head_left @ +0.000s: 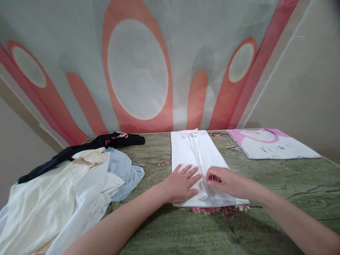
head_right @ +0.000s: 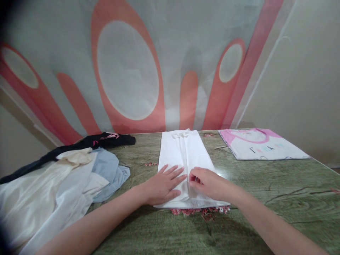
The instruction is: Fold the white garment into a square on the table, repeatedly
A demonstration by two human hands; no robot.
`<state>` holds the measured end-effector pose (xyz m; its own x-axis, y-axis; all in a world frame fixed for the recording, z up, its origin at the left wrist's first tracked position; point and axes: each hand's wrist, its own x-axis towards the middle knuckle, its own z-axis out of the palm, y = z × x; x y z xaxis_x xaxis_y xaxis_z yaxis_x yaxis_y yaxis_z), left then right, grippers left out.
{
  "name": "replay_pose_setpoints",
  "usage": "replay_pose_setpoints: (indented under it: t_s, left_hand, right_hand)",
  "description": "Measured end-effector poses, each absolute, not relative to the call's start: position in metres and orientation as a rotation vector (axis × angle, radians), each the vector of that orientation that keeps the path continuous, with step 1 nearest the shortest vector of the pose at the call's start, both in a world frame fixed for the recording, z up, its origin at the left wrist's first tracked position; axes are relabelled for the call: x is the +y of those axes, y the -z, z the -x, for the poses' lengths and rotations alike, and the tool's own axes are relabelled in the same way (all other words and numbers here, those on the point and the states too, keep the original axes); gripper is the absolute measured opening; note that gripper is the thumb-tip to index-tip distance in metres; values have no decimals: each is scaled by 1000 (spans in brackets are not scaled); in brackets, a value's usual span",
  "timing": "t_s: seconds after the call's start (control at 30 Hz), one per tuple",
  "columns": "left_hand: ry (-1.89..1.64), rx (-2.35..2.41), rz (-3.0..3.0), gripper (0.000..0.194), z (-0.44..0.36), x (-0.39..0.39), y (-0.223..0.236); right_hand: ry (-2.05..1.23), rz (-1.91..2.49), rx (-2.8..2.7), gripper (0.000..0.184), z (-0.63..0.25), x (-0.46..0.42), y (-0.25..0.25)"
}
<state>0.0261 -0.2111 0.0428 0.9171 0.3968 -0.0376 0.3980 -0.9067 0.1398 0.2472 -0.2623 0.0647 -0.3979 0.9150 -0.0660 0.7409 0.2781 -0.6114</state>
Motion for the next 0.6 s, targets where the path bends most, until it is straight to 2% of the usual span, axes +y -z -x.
replay_pose_setpoints:
  t_s: [0.2, 0.4, 0.6]
  left_hand:
    - [22, 593, -2941, 53, -28, -213, -41]
    - [15, 546, -2924, 52, -31, -218, -42]
    - [10, 440, -2912, 48, -35, -223, -47]
  right_hand:
    - [-637, 1238, -2452, 25, -254, -274, -58]
    - [-478, 1178, -2546, 55, -259, -310, -34]
    - [-462, 1196, -2536, 43, -258, -313, -60]
